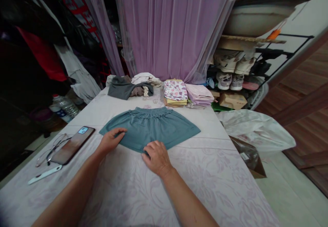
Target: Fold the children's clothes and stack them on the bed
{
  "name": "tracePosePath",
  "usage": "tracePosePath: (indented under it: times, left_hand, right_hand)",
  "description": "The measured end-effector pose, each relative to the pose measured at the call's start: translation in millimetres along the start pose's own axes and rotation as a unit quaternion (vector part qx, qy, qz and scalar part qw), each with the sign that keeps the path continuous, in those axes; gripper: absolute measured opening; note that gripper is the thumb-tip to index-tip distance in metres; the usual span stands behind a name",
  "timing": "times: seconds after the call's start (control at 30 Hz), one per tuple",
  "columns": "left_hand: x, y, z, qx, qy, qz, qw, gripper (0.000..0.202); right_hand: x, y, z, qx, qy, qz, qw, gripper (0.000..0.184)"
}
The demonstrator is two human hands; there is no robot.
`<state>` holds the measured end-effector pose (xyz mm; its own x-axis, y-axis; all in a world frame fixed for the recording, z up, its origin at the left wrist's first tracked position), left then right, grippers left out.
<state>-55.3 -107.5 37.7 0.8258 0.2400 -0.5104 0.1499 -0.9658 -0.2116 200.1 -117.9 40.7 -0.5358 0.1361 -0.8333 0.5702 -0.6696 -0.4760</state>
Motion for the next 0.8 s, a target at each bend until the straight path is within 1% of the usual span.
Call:
tracePosePath:
  times: [0.07, 0.17, 0.2, 0.27, 0.33, 0.47, 0.63, 0.8]
  left_hand:
    - [-27.5, 3.3, 13.5, 0.011, -0.094, 0.001, 0.996, 0.03]
    - [-63.0, 10.3, 30.6, 0.017, -0.197, -0.011, 0.98, 0.033]
    - [-71.7, 12.4, 34.6, 0.016, -0.221, -0.013, 0.975, 0.034]
    - [-82.8, 15.0, 39.6, 0.012, -0.253, -0.008, 0.967, 0.037]
    - [-87.0, 15.0, 40.8, 0.013, -0.27, 0.004, 0.963, 0.037]
    - [-85.9, 10.2, 38.4, 0.03, -0.285, 0.023, 0.958, 0.033]
    - [-87.3, 6.2, 37.5, 0.051, -0.293, 0.03, 0.954, 0.03]
    - [-88.8, 5.4, 38.7, 0.051, -0.297, 0.039, 0.953, 0.031]
  right_hand:
    - [3.3, 0.8, 0.8, 0.018, 0.019, 0.018, 0.999, 0.006]
    - [5.4, 1.2, -1.5, 0.033, 0.029, 0.022, 0.999, 0.009]
    - [5.5, 1.2, -2.1, 0.032, 0.028, 0.021, 0.999, 0.01]
    - [5.4, 1.1, -2.7, 0.028, 0.026, 0.022, 0.999, 0.012]
    - [5.0, 0.8, -2.9, 0.024, 0.023, 0.026, 0.999, 0.013]
    - [4.2, -0.3, -3.2, 0.029, 0.015, 0.03, 0.999, 0.013]
    - [4.6, -1.3, -4.5, 0.054, -0.012, 0.03, 0.998, 0.016]
    - [4.3, 0.1, -5.6, 0.047, 0.0, 0.027, 0.999, 0.014]
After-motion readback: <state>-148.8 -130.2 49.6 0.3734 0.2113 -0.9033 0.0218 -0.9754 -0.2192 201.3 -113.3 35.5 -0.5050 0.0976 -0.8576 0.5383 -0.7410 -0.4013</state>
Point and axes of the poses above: each hand's wrist, its own y-axis away from the middle knuckle, its own x-axis out of the palm, z = x × y, the point moved 2 cm from there along -y, towards the middle knuckle, and after that the axes turned 5 degrees about y, right-handed, at the moved point
